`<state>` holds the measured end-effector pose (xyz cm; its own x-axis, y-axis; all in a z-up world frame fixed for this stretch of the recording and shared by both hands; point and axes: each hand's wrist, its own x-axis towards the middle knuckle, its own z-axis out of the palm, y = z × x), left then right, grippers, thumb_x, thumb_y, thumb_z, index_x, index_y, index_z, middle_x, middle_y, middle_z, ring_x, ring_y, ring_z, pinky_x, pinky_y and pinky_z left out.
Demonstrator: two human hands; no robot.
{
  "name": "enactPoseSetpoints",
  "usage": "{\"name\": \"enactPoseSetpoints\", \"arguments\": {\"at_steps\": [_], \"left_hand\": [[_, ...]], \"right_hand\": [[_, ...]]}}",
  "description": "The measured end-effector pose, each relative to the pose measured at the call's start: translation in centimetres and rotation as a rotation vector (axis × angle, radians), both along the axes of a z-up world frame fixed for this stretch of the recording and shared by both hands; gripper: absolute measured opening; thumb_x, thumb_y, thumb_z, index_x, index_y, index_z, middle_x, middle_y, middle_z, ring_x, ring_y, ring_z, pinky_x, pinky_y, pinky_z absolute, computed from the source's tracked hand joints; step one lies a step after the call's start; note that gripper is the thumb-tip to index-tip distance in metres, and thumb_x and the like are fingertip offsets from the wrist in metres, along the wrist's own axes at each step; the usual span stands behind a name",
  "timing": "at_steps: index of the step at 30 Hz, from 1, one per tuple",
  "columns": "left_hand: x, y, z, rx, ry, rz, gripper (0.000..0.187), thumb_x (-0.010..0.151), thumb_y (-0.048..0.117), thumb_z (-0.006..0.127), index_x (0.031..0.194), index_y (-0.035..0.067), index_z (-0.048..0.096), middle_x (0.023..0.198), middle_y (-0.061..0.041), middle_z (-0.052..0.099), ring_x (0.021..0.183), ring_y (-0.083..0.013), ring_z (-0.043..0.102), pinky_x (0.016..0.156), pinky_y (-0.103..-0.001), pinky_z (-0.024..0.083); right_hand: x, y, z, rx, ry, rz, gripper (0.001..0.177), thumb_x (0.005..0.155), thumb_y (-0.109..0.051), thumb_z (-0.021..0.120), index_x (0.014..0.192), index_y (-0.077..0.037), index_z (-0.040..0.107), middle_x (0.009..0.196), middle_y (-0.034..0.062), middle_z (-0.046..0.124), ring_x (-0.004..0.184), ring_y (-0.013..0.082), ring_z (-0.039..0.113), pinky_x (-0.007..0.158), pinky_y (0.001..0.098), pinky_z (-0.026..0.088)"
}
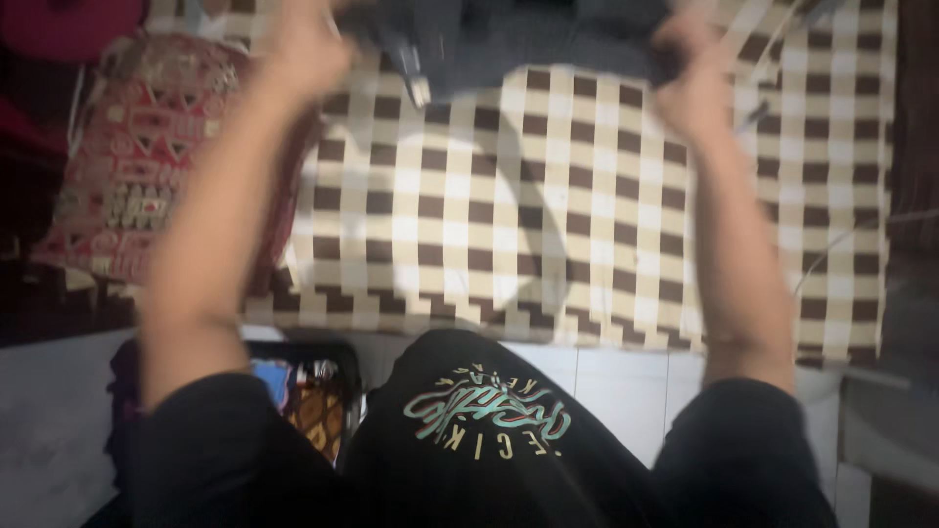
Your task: The person takes various garments from an open suitcase, including a dark shirt, a patterned top, a purple shirt, and a striped shirt. They unfold each item on a checkered bedspread, fold them neatly by hand, and place them back into the suitcase.
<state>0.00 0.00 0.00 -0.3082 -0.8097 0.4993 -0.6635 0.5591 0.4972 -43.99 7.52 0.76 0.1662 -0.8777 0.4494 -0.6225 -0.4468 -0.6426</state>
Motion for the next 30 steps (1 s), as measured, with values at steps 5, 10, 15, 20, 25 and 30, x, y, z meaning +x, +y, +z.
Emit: {"name": "enactPoseSetpoints", "arguments": {"at_steps": [5,10,15,20,25,30], "left_hand": [[-0.5,12.2,-16.1,0.044,0.025,-0.148,0.038,0.057,0.003,0.067,0.094,0.002,0.056,0.101,-0.015,0.054,0.097,-0.0312,0.051,0.085,-0.036,0.042],[0.7,23.6,-29.7,0.344,-0.129,0.0,0.038,0.059,0.015,0.065,0.095,0.003,0.059,0.108,-0.019,0.052,0.101,-0.0322,0.047,0.085,-0.038,0.036],[2.9,31.1,-33.2,0.691,-0.28,-0.054,0.038,0.063,0.016,0.063,0.099,0.005,0.056,0.106,-0.017,0.053,0.1,-0.0331,0.048,0.081,-0.039,0.039],[4.1,31.9,-30.8,1.017,-0.347,-0.168,0.049,0.06,0.024,0.065,0.105,0.007,0.055,0.102,-0.016,0.055,0.096,-0.0301,0.052,0.082,-0.037,0.041],[4.7,27.5,-27.5,0.948,-0.236,-0.315,0.048,0.061,0.029,0.068,0.101,0.004,0.057,0.111,-0.016,0.047,0.103,-0.0287,0.045,0.087,-0.034,0.036],[4.3,18.0,-25.7,0.869,-0.025,-0.15,0.05,0.063,0.031,0.067,0.099,-0.001,0.054,0.106,-0.018,0.047,0.101,-0.029,0.046,0.086,-0.033,0.037]], "right_hand": [[4.2,9.8,-14.7,0.058,0.059,0.036,0.051,0.054,0.009,0.063,0.101,0.0,0.047,0.113,0.0212,0.047,0.105,0.0368,0.042,0.085,0.0367,0.036],[8.1,21.1,-24.3,0.419,0.395,-0.019,0.072,0.061,0.01,0.047,0.129,-0.005,0.033,0.124,0.0084,0.043,0.126,0.0352,0.026,0.099,0.0515,0.022],[9.3,28.9,-26.0,0.72,0.396,0.219,0.062,0.044,-0.003,0.064,0.105,-0.008,0.051,0.113,0.0092,0.049,0.12,0.0323,0.023,0.098,0.0472,0.016],[9.0,30.5,-25.3,0.635,0.32,0.299,0.03,0.065,0.0,0.054,0.092,-0.007,0.062,0.103,0.0138,0.057,0.103,0.0303,0.049,0.091,0.0387,0.037],[8.4,24.7,-21.4,0.879,0.196,0.275,0.035,0.062,0.002,0.053,0.096,-0.005,0.059,0.093,0.0153,0.06,0.084,0.0273,0.057,0.074,0.0337,0.045],[7.6,13.8,-19.9,0.836,0.175,0.032,0.029,0.07,-0.003,0.056,0.099,-0.006,0.06,0.087,0.0145,0.061,0.076,0.0233,0.06,0.071,0.0311,0.046]]}}
